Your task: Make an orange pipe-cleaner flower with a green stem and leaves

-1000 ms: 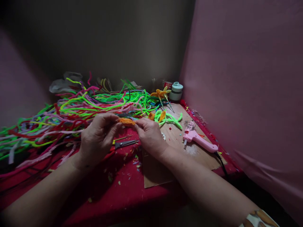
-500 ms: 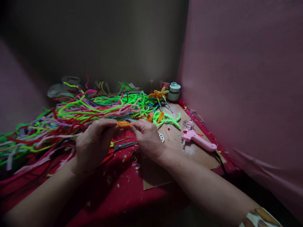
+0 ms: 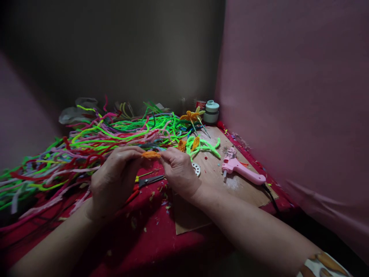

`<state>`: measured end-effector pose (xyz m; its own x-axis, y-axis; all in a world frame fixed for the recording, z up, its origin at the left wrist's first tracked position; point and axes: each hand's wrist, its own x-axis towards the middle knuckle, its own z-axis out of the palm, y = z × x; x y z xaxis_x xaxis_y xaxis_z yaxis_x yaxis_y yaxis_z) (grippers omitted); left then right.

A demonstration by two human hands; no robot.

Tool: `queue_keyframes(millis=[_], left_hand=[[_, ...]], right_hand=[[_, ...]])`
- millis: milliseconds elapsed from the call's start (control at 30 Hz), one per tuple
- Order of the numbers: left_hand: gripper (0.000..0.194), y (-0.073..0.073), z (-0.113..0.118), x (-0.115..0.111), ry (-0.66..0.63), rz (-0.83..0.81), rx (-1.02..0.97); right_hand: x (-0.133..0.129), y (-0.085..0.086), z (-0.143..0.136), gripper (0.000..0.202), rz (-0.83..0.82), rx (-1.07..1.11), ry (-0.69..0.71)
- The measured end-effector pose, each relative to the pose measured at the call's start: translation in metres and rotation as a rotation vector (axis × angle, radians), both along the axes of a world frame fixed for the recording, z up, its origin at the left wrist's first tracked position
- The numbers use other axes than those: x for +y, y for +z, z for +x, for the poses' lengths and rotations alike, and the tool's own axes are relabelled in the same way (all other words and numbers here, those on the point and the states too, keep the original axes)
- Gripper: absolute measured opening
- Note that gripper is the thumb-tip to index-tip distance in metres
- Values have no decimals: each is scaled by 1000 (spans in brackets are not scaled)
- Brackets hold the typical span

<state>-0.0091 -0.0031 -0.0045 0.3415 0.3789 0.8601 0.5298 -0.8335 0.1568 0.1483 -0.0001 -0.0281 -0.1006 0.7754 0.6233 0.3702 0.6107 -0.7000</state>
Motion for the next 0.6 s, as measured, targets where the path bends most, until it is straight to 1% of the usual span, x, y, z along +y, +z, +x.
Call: queue_keyframes(millis=[133,267,400,600], left_hand=[[20,5,1,-6,26,23,32],[23,10,1,-14,64,85,86],[23,14,2,-19,82,127,96],[26,18,2,-23,76,187,124]], right_hand=[[-2,1,0,20,29,11,-3],[-3,1,1,20,82,60,15],[-4,1,1,21,164,83,32],[-6,2,2,24,299,103,11]])
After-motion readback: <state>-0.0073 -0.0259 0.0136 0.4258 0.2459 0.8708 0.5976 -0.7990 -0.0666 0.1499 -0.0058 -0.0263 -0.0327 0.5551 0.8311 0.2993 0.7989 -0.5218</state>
